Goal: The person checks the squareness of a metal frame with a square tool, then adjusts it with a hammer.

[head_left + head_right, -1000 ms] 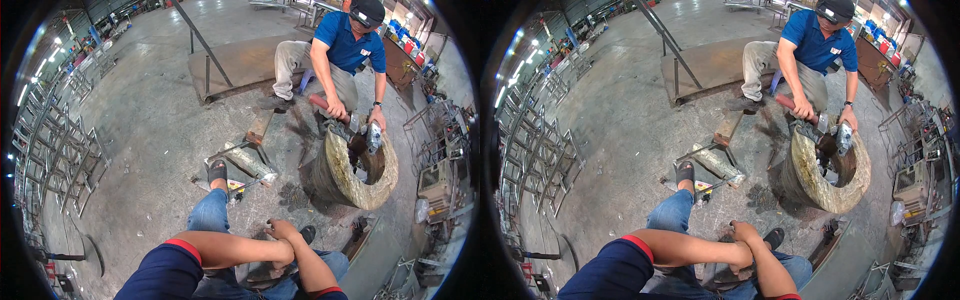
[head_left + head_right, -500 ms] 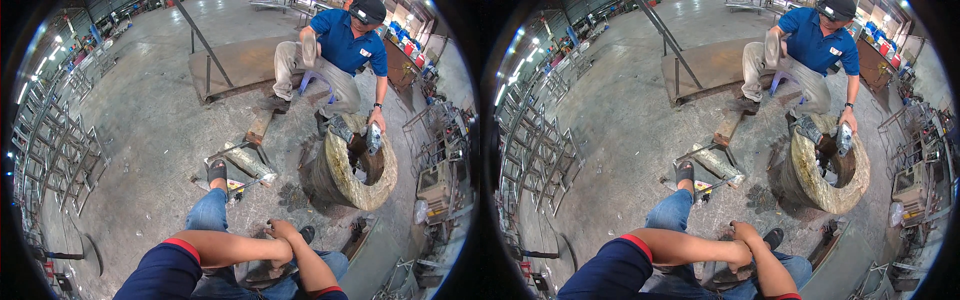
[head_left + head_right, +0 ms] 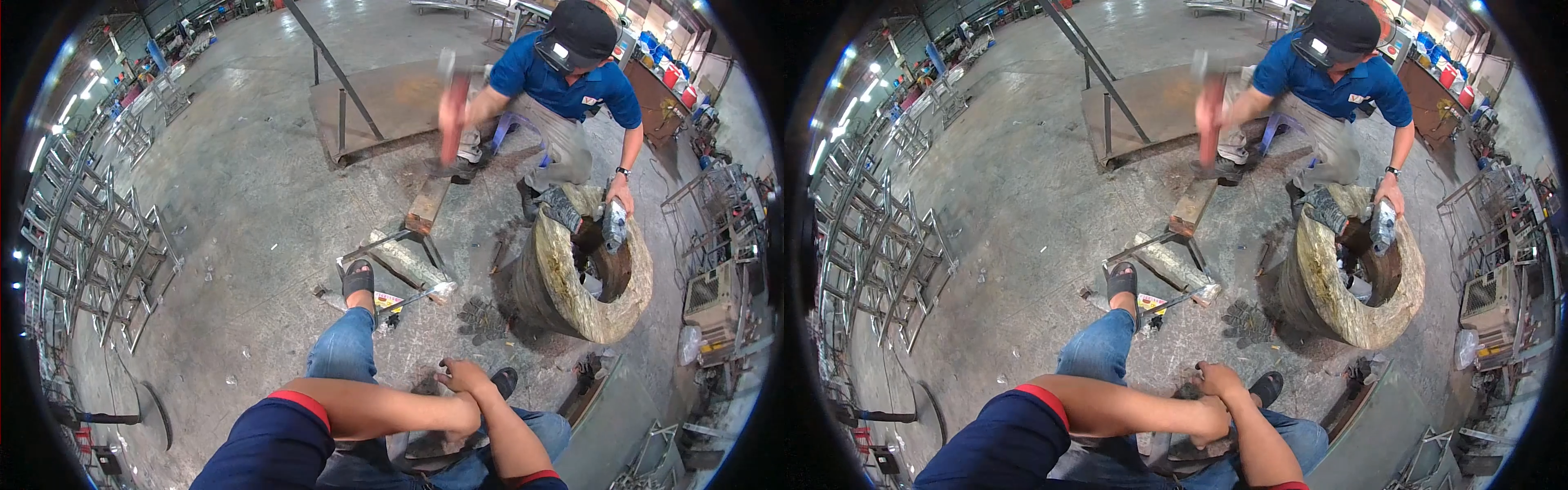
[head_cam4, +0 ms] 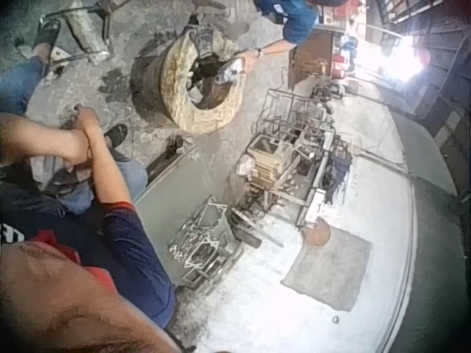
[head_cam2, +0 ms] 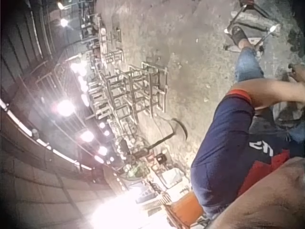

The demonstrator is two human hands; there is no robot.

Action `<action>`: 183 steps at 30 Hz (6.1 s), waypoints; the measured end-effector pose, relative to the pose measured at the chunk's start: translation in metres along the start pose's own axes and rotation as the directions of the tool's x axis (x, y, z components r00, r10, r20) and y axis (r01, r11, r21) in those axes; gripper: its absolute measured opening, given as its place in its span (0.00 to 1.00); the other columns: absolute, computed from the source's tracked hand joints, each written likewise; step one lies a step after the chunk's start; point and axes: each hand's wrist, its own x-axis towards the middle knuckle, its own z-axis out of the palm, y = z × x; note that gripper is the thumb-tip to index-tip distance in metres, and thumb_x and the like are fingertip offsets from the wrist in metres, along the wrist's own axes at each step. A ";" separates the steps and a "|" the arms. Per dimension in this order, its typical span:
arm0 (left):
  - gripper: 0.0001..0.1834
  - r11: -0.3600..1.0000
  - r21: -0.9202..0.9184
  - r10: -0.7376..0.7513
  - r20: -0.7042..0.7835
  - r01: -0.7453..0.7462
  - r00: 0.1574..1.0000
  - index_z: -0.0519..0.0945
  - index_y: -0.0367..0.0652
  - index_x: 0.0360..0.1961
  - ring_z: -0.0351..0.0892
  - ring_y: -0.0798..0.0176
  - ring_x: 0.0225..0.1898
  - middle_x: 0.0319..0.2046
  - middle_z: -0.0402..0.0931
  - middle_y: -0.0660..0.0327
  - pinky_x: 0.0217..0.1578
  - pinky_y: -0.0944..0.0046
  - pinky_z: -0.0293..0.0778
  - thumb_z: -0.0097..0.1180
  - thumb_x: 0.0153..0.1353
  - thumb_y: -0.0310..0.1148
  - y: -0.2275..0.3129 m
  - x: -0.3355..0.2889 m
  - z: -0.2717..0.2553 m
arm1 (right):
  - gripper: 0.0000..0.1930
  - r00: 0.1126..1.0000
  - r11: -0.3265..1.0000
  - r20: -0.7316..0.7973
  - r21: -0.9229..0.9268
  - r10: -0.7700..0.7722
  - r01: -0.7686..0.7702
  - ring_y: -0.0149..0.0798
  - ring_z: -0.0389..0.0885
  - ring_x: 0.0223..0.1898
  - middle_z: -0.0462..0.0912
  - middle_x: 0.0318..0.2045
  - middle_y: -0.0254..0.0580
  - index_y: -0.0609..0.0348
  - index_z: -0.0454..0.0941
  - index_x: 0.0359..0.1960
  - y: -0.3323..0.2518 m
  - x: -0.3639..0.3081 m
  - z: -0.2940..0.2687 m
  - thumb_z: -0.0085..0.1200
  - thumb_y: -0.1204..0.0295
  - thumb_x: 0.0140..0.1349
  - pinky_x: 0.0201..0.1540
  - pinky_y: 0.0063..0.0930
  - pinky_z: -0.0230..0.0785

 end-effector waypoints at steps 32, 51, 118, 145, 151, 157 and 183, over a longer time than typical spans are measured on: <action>0.15 0.518 -0.585 -0.712 -0.699 -0.625 0.065 0.80 0.35 0.50 0.82 0.67 0.39 0.36 0.83 0.59 0.42 0.66 0.76 0.55 0.70 0.35 0.099 -0.229 0.047 | 0.16 0.162 0.917 -0.910 0.350 0.381 -0.191 0.55 0.77 0.52 0.83 0.43 0.52 0.64 0.79 0.45 0.029 -0.400 0.065 0.60 0.66 0.59 0.59 0.45 0.65; 0.39 0.107 -0.726 -0.953 0.120 0.679 0.279 0.65 0.35 0.65 0.75 0.45 0.60 0.58 0.75 0.44 0.58 0.50 0.72 0.59 0.57 0.49 -0.374 0.144 0.143 | 0.10 -0.132 0.223 -0.408 0.711 0.903 -0.667 0.54 0.76 0.48 0.81 0.40 0.50 0.61 0.80 0.36 0.099 -0.458 0.220 0.60 0.68 0.55 0.58 0.47 0.62; 0.25 0.879 -0.462 -0.165 -0.528 -0.119 0.833 0.76 0.36 0.57 0.83 0.50 0.48 0.50 0.80 0.46 0.50 0.58 0.77 0.64 0.58 0.33 0.162 0.420 0.002 | 0.32 -0.449 -0.013 -0.186 0.915 0.874 -0.404 0.52 0.66 0.64 0.72 0.61 0.48 0.55 0.69 0.64 0.179 -0.487 0.430 0.60 0.58 0.59 0.65 0.49 0.61; 0.20 0.657 -0.723 -0.364 -0.056 0.214 0.930 0.79 0.34 0.51 0.84 0.60 0.35 0.39 0.84 0.54 0.37 0.62 0.77 0.58 0.64 0.37 0.044 0.336 0.101 | 0.14 -0.350 0.208 -0.525 0.736 0.776 -0.644 0.41 0.70 0.61 0.79 0.52 0.32 0.51 0.82 0.47 0.205 -0.461 0.445 0.57 0.66 0.59 0.70 0.53 0.53; 0.21 0.703 -0.686 -0.323 -0.073 0.187 0.944 0.78 0.33 0.53 0.84 0.60 0.37 0.43 0.83 0.52 0.39 0.62 0.78 0.56 0.65 0.38 0.058 0.338 0.090 | 0.15 -0.379 0.201 -0.488 0.782 0.786 -0.590 0.41 0.69 0.62 0.78 0.53 0.32 0.52 0.81 0.48 0.207 -0.458 0.449 0.57 0.66 0.59 0.71 0.53 0.52; 0.23 0.648 -0.723 -0.379 -0.030 0.242 0.925 0.77 0.33 0.56 0.84 0.60 0.37 0.43 0.83 0.52 0.39 0.63 0.77 0.57 0.65 0.39 0.050 0.341 0.092 | 0.16 -0.385 0.216 -0.492 0.791 0.781 -0.572 0.41 0.68 0.62 0.78 0.54 0.33 0.52 0.80 0.49 0.210 -0.460 0.450 0.56 0.65 0.60 0.71 0.52 0.51; 0.19 0.608 -0.779 -0.324 -0.066 0.154 0.944 0.79 0.31 0.51 0.83 0.60 0.39 0.41 0.83 0.53 0.42 0.64 0.79 0.55 0.68 0.37 0.085 0.346 0.069 | 0.21 -0.368 0.189 -0.415 0.836 0.832 -0.515 0.43 0.69 0.61 0.77 0.52 0.40 0.54 0.78 0.52 0.206 -0.467 0.425 0.60 0.60 0.57 0.67 0.46 0.57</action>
